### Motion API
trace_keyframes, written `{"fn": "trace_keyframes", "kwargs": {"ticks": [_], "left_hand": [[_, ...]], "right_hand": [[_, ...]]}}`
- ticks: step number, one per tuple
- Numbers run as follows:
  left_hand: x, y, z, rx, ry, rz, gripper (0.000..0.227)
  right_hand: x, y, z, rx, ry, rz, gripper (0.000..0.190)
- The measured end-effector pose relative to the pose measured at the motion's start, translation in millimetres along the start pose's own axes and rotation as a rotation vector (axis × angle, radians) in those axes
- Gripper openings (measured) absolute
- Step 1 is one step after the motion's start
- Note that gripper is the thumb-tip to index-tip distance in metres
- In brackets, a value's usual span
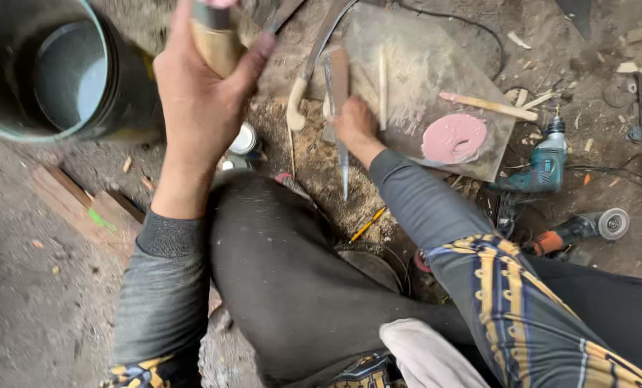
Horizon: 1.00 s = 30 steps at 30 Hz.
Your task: The person applies pink glue to a wooden handle using a small stick and a metal file, smoothing the surface while seated on the floor.
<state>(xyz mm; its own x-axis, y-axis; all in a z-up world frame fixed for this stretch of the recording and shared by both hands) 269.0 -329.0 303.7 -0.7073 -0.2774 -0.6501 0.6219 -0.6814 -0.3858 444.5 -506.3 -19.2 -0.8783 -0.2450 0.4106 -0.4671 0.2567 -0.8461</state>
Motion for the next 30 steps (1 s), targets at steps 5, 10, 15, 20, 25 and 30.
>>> {"fn": "trace_keyframes", "kwargs": {"ticks": [5, 10, 15, 20, 25, 30], "left_hand": [[-30, 46, 23, -0.013, -0.197, -0.068, 0.032], [-16, 126, -4, 0.062, -0.402, -0.193, 0.035], [31, 182, 2, 0.048, -0.319, -0.352, 0.04], [49, 215, 3, 0.03, -0.484, -0.466, 0.042], [55, 228, -1, -0.039, -0.469, -0.504, 0.045], [62, 239, -2, -0.032, -0.376, -0.439, 0.044]], "right_hand": [[24, -43, 10, -0.321, -0.113, -0.16, 0.036], [79, -162, 130, -0.959, -0.286, -0.005, 0.037], [132, -208, 295, -1.37, -0.051, 0.298, 0.03], [110, -139, 404, -1.936, 0.353, 0.427, 0.049], [78, -67, 451, -2.156, 0.334, 0.507, 0.049], [68, -63, 442, -2.029, 0.084, 0.393, 0.034]]}}
Point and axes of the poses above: each hand's wrist, its own x-axis away from the middle knuckle, its own y-axis out of the palm, z = x × y, the point moved 6 cm from there along -x, towards the middle knuckle, and after that the axes turned 7 degrees about y, right-handed, at the moved point
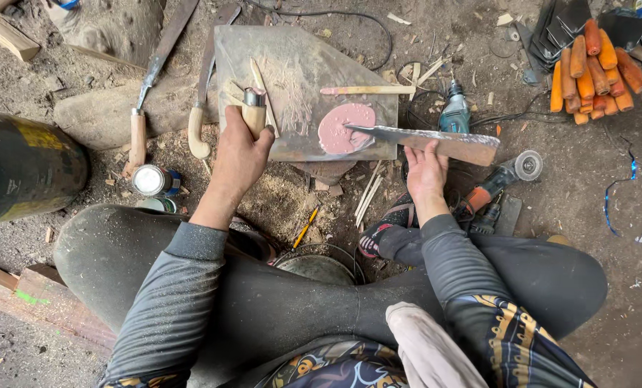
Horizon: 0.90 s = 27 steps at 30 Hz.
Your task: The person applies pink glue to a wooden handle using a small stick and a metal file, smoothing the surface while seated on the floor.
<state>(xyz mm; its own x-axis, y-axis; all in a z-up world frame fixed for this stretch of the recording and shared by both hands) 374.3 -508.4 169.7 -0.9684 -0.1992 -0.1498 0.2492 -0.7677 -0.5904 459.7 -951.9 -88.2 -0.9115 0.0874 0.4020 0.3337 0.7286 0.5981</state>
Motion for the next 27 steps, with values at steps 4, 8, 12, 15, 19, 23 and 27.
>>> {"fn": "trace_keyframes", "kwargs": {"ticks": [4, 8, 12, 15, 19, 23, 27], "left_hand": [[-1, 16, -5, 0.013, -0.114, -0.156, 0.041], [-5, 20, 1, -0.005, -0.055, -0.137, 0.044], [-9, 26, 1, -0.06, 0.015, -0.117, 0.048], [-12, 37, -1, -0.02, 0.02, -0.157, 0.046], [-11, 58, 2, -0.123, 0.06, -0.185, 0.046], [-8, 79, 16, -0.111, 0.153, -0.191, 0.047], [-11, 90, 24, -0.105, 0.167, -0.209, 0.048]], "right_hand": [[9, 27, 9, 0.055, 0.081, 0.016, 0.028], [16, 45, -2, 0.056, 0.138, 0.153, 0.032], [19, 63, -28, -0.001, 0.159, 0.158, 0.032], [21, 82, -55, -0.042, 0.155, 0.117, 0.031], [34, 98, -90, -0.063, 0.118, 0.117, 0.029], [48, 113, -113, -0.1, 0.085, 0.113, 0.028], [60, 120, -128, -0.131, 0.056, 0.073, 0.026]]}}
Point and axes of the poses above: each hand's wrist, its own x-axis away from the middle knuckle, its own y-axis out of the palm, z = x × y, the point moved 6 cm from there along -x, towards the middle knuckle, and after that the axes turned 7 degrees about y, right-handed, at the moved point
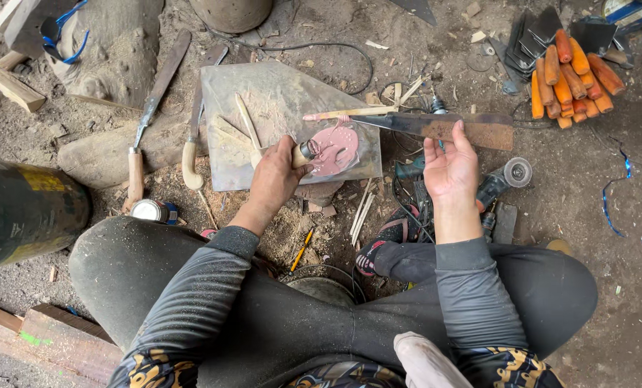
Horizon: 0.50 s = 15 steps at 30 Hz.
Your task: The person applies pink glue to a wooden handle using a small stick and a metal file, smoothing the surface while seated on the floor.
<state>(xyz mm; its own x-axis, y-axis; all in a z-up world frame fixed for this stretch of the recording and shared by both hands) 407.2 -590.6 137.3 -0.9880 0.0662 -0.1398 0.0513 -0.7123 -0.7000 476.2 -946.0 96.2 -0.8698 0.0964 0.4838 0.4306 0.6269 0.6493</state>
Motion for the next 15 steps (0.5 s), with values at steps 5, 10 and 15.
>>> {"fn": "trace_keyframes", "kwargs": {"ticks": [5, 10, 15], "left_hand": [[-4, 10, -1, -0.049, -0.063, -0.079, 0.05], [-12, 23, -5, -0.087, -0.092, -0.146, 0.051], [-16, 37, -10, -0.169, -0.058, -0.201, 0.054]], "right_hand": [[11, 4, -7, -0.019, -0.035, 0.04, 0.026], [16, 2, -4, 0.011, -0.065, 0.089, 0.027], [11, -10, 8, 0.049, -0.11, 0.102, 0.027]]}}
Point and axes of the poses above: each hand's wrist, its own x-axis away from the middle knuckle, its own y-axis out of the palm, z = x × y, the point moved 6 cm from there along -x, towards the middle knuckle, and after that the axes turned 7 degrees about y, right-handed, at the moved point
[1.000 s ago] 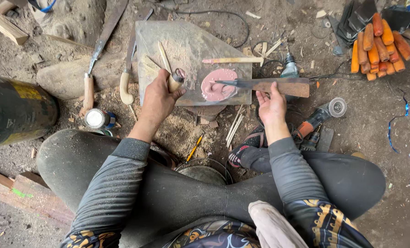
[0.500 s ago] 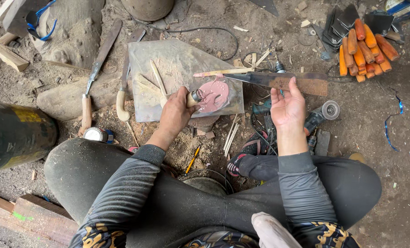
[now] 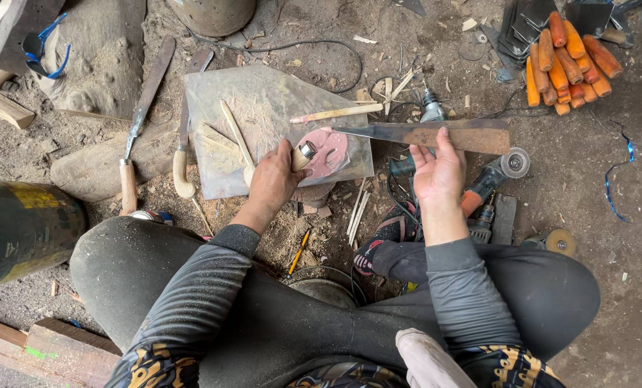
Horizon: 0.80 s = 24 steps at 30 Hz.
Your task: The person applies pink glue to a wooden handle using a small stick and a metal file, smoothing the surface while seated on the floor.
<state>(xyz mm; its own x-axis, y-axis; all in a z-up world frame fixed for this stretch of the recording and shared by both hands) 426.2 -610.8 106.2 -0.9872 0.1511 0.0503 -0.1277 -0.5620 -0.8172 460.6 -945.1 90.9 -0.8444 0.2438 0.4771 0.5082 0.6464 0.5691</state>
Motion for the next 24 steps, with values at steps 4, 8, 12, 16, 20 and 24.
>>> {"fn": "trace_keyframes", "kwargs": {"ticks": [4, 8, 12, 16, 20, 24], "left_hand": [[-4, 11, -2, -0.029, 0.019, -0.018, 0.054], [-9, 21, -6, -0.048, 0.004, -0.045, 0.057], [-11, 23, -6, -0.041, 0.052, 0.005, 0.059], [-12, 25, -8, -0.036, 0.038, -0.03, 0.055], [-14, 23, -5, -0.072, 0.09, -0.034, 0.057], [-17, 22, 0, -0.157, 0.179, -0.052, 0.058]], "right_hand": [[-10, -18, 19, 0.0, -0.02, 0.067, 0.026], [-18, -31, 37, 0.008, -0.017, 0.053, 0.023], [-20, -35, 46, 0.034, -0.001, 0.045, 0.022], [-16, -26, 40, 0.07, -0.045, 0.018, 0.021], [-8, -2, 27, 0.175, -0.137, -0.119, 0.021], [1, 22, 29, 0.317, -0.19, -0.205, 0.02]]}}
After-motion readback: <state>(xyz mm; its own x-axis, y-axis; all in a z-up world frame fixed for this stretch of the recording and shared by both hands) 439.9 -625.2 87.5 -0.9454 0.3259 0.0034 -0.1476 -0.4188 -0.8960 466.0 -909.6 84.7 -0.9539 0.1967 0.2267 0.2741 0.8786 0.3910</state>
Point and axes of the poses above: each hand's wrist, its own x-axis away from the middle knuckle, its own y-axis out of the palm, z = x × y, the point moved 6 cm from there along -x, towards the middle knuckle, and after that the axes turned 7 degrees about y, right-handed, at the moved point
